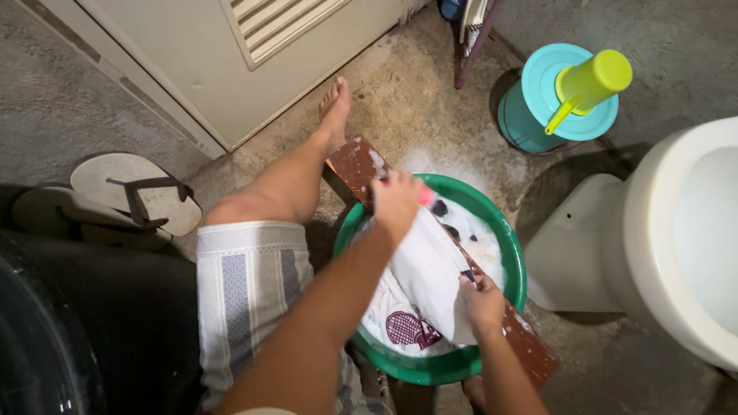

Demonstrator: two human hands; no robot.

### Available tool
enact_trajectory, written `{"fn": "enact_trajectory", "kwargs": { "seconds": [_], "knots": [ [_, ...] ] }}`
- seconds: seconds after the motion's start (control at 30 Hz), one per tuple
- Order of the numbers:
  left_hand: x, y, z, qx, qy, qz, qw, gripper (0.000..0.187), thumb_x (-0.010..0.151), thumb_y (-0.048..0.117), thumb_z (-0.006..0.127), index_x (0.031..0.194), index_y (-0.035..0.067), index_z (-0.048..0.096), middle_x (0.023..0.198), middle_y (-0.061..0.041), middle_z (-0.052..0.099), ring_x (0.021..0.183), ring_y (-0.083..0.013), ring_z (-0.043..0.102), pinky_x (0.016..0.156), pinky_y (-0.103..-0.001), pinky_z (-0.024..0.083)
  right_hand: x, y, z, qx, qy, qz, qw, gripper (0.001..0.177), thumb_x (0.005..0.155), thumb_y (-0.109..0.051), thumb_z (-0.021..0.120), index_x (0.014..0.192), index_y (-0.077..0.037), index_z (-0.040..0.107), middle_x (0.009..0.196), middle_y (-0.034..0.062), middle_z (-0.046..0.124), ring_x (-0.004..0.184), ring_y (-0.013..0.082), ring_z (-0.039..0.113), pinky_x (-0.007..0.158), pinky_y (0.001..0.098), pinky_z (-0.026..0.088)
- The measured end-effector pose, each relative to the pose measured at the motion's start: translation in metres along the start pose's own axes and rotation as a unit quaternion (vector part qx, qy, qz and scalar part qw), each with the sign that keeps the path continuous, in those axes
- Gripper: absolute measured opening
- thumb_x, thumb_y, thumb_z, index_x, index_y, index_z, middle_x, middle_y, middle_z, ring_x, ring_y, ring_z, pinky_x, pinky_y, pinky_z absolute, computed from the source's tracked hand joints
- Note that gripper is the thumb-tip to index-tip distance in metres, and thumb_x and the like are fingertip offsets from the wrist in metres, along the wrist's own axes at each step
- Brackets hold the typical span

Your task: The person scrubs a white t-shirt with a colorful brush in a green basin filled with soapy water. The person repeatedly scrubs, lifts, and repositions the t-shirt on a wooden board placed across the basin.

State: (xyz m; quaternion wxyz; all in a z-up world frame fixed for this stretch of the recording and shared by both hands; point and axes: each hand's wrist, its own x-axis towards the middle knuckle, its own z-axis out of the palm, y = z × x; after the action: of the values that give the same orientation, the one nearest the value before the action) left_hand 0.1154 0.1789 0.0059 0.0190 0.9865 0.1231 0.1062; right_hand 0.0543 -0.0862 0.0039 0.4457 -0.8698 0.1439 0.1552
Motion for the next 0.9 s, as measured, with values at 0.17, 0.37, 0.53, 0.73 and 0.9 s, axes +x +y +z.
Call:
{"fn": "enact_trajectory", "kwargs": {
  "seconds": [0.17, 0.37, 0.53, 0.73, 0.9],
  "knots": [
    [-0.030, 0.035, -0.007, -0.066, -0.022, 0.021, 0.997, 0.017, 0.101, 0.023, 0.058, 0.117, 0.019, 0.063, 0.116, -0.003, 0.059, 0.111, -0.0266, 0.053, 0.089, -0.052, 0.041, 0.011, 0.009, -0.005, 0.047, -0.085, 0.026, 0.995, 0.022, 0.092, -0.020, 0.074, 0.100, 0.001, 0.071, 0.083, 0.0058, 0.069, 0.070, 0.0134, 0.058, 0.064, 0.0300, 0.048],
    [-0.072, 0.109, -0.004, -0.102, -0.044, 0.113, 0.987, 0.027, 0.085, 0.026, 0.061, 0.112, 0.023, 0.066, 0.112, -0.001, 0.063, 0.111, -0.0249, 0.056, 0.084, -0.055, 0.043, 0.016, 0.015, -0.004, 0.012, -0.108, -0.035, 0.993, 0.017, 0.092, -0.016, 0.070, 0.106, -0.006, 0.070, 0.087, 0.0048, 0.070, 0.075, 0.0126, 0.059, 0.070, 0.0284, 0.050],
    [-0.006, 0.024, 0.007, 0.007, -0.021, -0.010, 1.000, 0.034, 0.086, 0.026, 0.060, 0.120, 0.021, 0.061, 0.117, -0.001, 0.060, 0.111, -0.0246, 0.053, 0.087, -0.058, 0.042, 0.009, 0.000, -0.013, 0.005, -0.131, 0.033, 0.991, 0.017, 0.094, -0.018, 0.069, 0.103, -0.003, 0.070, 0.087, 0.0066, 0.072, 0.075, 0.0154, 0.063, 0.071, 0.0307, 0.052],
    [-0.011, 0.039, 0.005, -0.037, -0.071, -0.055, 0.995, 0.028, 0.095, 0.024, 0.058, 0.123, 0.021, 0.061, 0.122, -0.002, 0.059, 0.113, -0.0261, 0.052, 0.084, -0.056, 0.042, 0.013, 0.003, -0.016, 0.040, -0.157, 0.037, 0.986, 0.019, 0.096, -0.018, 0.069, 0.100, 0.001, 0.068, 0.087, 0.0081, 0.070, 0.072, 0.0161, 0.061, 0.068, 0.0321, 0.051],
    [-0.090, 0.120, -0.018, -0.112, -0.107, 0.111, 0.982, 0.043, 0.080, 0.035, 0.063, 0.121, 0.022, 0.063, 0.123, -0.003, 0.059, 0.118, -0.0279, 0.054, 0.083, -0.059, 0.044, 0.015, 0.008, -0.015, 0.075, -0.178, 0.014, 0.981, 0.016, 0.094, -0.016, 0.064, 0.104, -0.006, 0.069, 0.090, 0.0027, 0.070, 0.073, 0.0109, 0.060, 0.068, 0.0281, 0.050]
  ]
}}
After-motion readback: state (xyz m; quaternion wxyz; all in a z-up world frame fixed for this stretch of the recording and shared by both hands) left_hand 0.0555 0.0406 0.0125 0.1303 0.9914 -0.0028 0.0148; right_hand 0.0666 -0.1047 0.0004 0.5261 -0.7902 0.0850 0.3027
